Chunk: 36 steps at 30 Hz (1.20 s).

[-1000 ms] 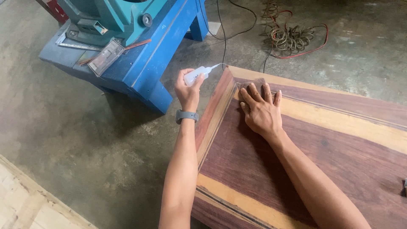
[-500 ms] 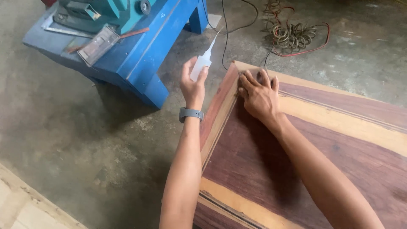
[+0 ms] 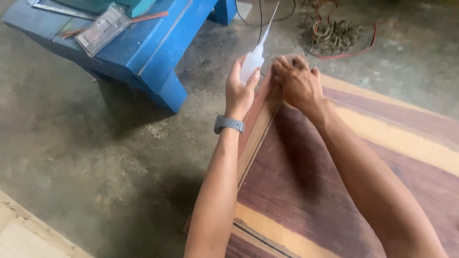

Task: Sanding a wooden tabletop with a hand block and applying glue from a squeeze bottle to the surface.

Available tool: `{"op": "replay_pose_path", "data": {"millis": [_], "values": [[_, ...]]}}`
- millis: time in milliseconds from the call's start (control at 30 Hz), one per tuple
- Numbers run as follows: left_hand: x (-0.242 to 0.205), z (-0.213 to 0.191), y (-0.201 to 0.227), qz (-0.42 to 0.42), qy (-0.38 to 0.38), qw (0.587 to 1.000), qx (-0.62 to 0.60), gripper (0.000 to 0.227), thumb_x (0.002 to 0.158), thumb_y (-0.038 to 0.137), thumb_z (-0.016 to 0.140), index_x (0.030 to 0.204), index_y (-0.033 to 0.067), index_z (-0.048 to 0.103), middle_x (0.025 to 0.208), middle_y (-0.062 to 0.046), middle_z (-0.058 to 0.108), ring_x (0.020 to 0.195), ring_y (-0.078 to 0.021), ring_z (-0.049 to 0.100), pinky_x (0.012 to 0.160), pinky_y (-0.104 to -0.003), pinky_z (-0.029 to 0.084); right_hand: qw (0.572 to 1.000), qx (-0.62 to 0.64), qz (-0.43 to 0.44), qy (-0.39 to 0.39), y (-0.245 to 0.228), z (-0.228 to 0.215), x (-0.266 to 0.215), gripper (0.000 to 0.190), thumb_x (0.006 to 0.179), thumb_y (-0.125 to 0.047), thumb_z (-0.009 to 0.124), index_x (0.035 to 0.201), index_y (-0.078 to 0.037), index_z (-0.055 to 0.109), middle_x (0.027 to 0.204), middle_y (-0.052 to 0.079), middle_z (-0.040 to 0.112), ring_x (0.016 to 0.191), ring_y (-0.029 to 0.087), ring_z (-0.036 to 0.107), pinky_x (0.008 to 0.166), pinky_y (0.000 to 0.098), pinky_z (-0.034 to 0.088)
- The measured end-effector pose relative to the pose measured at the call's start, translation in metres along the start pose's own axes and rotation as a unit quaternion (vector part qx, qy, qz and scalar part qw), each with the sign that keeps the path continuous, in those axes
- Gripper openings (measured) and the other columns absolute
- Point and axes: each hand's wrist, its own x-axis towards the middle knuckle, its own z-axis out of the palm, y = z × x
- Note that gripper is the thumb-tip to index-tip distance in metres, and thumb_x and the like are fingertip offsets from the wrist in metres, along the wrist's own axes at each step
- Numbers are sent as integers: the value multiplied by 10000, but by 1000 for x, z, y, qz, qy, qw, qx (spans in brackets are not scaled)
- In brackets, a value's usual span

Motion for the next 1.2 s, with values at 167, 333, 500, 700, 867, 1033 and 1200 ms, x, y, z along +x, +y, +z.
{"op": "replay_pose_path", "data": {"millis": [167, 333, 500, 700, 867, 1033, 1200], "values": [[1, -1, -5, -15, 37, 999, -33, 388, 865, 317, 702, 1199, 148, 599, 1112, -44, 726, 957, -175, 701, 824, -319, 544, 999, 17, -36, 26, -6, -3, -41, 413, 930, -268, 561, 1341, -301, 532, 1560, -73, 526, 1412, 366, 440, 886, 559, 366], [2, 9, -7, -76, 38, 996, -36, 448, 782, 317, 746, 1131, 159, 512, 969, -54, 716, 795, -190, 697, 713, -347, 562, 999, 11, -46, -24, -7, -14, 0, 312, 879, -79, 485, 1146, -214, 575, 1466, -48, 560, 1332, 308, 476, 662, 656, 422], [4, 3, -6, -83, 61, 995, -16, 503, 831, 341, 751, 1225, 149, 503, 1106, -121, 710, 991, -265, 716, 809, -405, 583, 999, -17, -48, 0, 0, -12, 4, 375, 1067, -302, 439, 1432, -270, 519, 1474, -94, 538, 1338, 252, 441, 821, 652, 511], [0, 3, 8, -88, 55, 995, 11, 529, 933, 381, 692, 1357, 142, 484, 1219, -143, 642, 1162, -321, 673, 910, -456, 601, 998, 18, 37, -45, -5, 3, 4, 442, 1081, -373, 423, 1513, -301, 483, 1580, -97, 478, 1457, 358, 359, 1017, 776, 355], [6, 0, 3, -92, 80, 992, 30, 540, 926, 344, 705, 1357, 106, 482, 1212, -161, 631, 1174, -345, 662, 925, -483, 588, 996, 68, 36, -51, -4, -6, 31, 461, 1080, -377, 463, 1534, -299, 465, 1620, -124, 413, 1484, 380, 329, 1050, 835, 266], [-3, 6, 4, -81, 81, 993, 40, 518, 956, 341, 680, 1372, 127, 458, 1250, -159, 606, 1217, -358, 635, 974, -508, 577, 997, 40, 34, -64, -12, -17, -13, 475, 1059, -364, 470, 1527, -285, 493, 1594, -72, 470, 1490, 393, 343, 1043, 839, 274], [4, 5, 1, -78, 80, 993, 34, 559, 937, 342, 689, 1383, 92, 463, 1254, -170, 625, 1222, -374, 632, 978, -528, 569, 999, 53, 2, -4, 7, 11, 34, 456, 1057, -338, 504, 1504, -248, 513, 1583, -69, 487, 1447, 357, 379, 981, 875, 309]]}}
